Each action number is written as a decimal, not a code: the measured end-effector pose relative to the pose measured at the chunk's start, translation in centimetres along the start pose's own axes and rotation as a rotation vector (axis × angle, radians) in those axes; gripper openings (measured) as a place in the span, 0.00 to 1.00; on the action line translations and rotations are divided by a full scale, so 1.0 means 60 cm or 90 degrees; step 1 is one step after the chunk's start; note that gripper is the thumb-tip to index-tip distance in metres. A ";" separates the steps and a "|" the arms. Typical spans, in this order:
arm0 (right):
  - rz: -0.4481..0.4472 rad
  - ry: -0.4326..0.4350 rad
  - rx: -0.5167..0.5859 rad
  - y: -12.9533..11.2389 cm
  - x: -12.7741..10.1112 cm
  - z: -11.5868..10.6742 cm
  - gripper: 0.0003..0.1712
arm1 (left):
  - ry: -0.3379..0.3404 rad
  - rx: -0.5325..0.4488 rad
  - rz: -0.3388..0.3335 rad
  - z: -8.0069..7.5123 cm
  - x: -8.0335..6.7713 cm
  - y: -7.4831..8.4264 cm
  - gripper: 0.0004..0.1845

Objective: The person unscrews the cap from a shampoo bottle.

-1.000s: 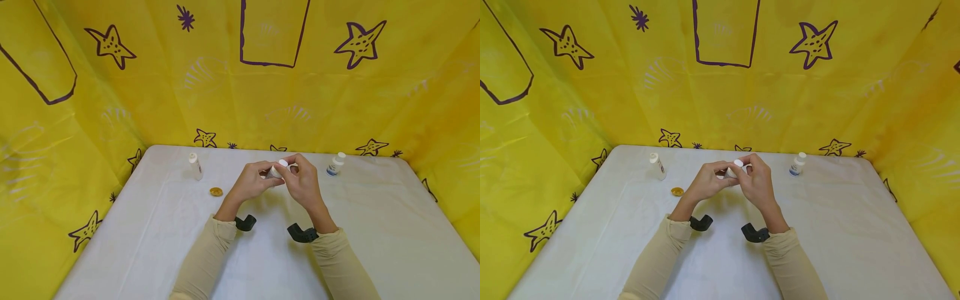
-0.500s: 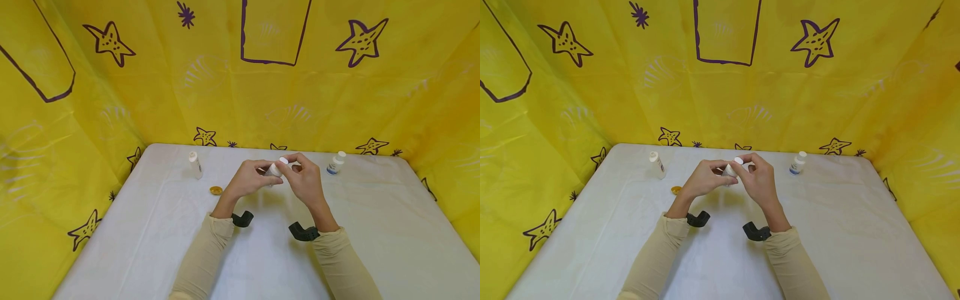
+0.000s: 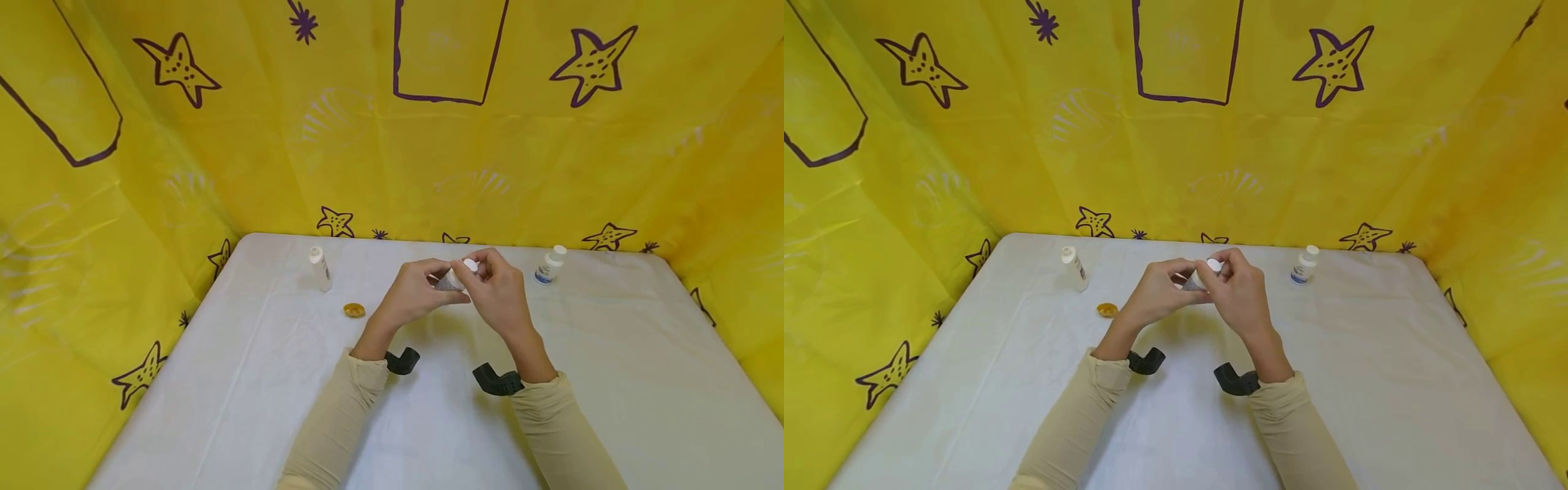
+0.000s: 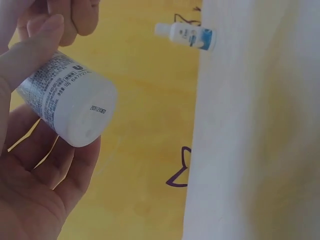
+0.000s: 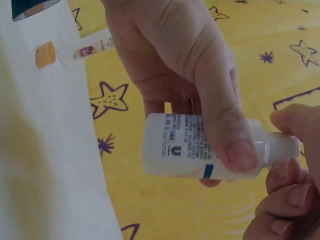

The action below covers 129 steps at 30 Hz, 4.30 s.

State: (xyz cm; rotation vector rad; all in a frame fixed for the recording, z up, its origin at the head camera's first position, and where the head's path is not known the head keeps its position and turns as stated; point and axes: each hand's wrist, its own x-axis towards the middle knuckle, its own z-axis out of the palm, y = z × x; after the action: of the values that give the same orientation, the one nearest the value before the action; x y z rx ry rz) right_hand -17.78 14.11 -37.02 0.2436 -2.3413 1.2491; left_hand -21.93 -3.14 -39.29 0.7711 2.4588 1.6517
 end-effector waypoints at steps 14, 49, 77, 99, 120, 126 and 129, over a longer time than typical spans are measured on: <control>-0.060 -0.019 -0.050 -0.008 -0.002 -0.005 0.12 | 0.038 0.090 0.081 0.010 0.000 0.002 0.22; -0.033 -0.117 -0.069 -0.014 -0.003 -0.038 0.19 | -0.031 0.026 0.051 -0.005 -0.004 0.010 0.23; -0.130 -0.179 -0.068 -0.019 -0.004 -0.048 0.19 | -0.025 0.021 0.050 -0.011 -0.003 0.012 0.26; 0.051 -0.138 -0.100 -0.022 -0.003 -0.050 0.22 | -0.032 0.004 0.036 0.007 0.000 0.007 0.24; -0.075 -0.171 -0.122 -0.023 -0.008 -0.053 0.16 | -0.036 0.017 0.031 0.010 -0.002 0.006 0.24; -0.112 -0.193 -0.130 -0.028 -0.011 -0.054 0.21 | -0.036 0.017 0.024 0.007 -0.002 0.005 0.25; -0.136 -0.192 -0.129 -0.028 -0.011 -0.054 0.23 | -0.036 0.019 0.028 0.006 -0.002 0.004 0.25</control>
State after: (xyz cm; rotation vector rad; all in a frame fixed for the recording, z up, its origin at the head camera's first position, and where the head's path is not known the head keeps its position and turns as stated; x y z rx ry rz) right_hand -15.56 15.76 -34.60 0.6336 -2.5891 0.9166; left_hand -21.59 -2.82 -39.24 0.8689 2.4507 1.5879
